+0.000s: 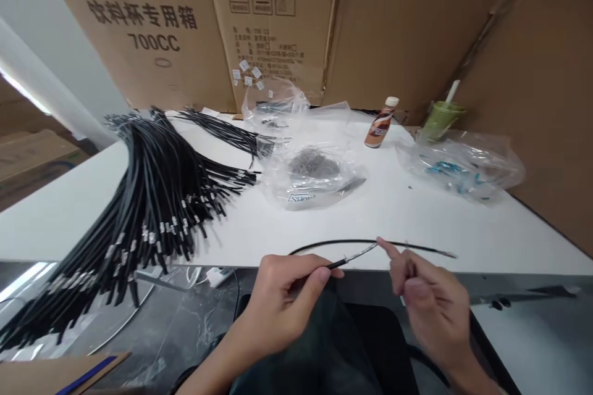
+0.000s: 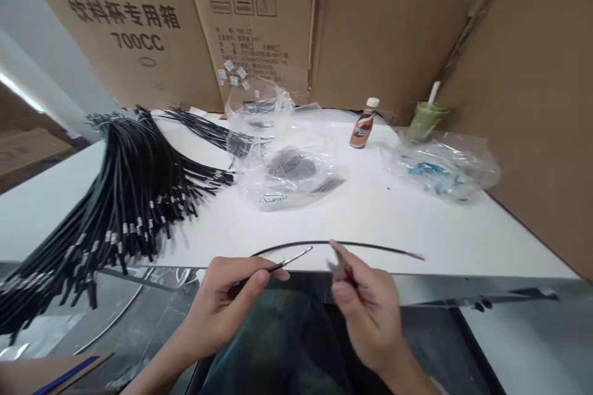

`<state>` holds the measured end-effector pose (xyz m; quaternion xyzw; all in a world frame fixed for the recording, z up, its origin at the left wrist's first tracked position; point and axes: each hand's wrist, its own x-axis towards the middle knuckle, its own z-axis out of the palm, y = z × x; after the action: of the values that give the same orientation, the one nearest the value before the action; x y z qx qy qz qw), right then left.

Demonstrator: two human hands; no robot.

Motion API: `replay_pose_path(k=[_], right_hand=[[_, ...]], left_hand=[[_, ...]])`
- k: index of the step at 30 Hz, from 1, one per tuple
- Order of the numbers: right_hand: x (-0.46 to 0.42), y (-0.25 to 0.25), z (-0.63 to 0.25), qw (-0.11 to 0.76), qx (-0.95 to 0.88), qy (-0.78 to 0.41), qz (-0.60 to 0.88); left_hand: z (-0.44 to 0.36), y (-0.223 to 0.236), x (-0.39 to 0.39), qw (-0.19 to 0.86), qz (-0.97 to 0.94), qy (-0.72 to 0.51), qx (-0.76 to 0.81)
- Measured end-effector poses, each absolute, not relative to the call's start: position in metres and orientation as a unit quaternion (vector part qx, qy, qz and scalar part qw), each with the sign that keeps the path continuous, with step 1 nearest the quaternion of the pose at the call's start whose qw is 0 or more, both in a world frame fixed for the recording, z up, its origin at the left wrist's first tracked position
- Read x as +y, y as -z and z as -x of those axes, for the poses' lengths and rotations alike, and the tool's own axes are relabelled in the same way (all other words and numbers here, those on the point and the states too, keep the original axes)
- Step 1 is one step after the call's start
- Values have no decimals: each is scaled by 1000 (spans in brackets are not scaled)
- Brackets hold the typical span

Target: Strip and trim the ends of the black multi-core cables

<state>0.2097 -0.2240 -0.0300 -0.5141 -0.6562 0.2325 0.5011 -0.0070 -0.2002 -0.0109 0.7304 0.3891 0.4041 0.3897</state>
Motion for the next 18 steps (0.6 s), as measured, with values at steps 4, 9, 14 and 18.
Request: replay_pose_path(k=[4,9,14,18], right_hand=[[-235,23,-189,528,-668,-180,493],[-241,13,-178,408,-675,-146,597],[-244,10,-183,335,-656,-139,662],[-234,4,-197,243,-673,-135,685]], left_hand=[[3,14,-196,345,-757,-401,384],[-5,19,-197,163,-805,-437,366],[-17,24,-198,-84,-834,-407,364],[-29,27,-190,-214,-840,-351,355]])
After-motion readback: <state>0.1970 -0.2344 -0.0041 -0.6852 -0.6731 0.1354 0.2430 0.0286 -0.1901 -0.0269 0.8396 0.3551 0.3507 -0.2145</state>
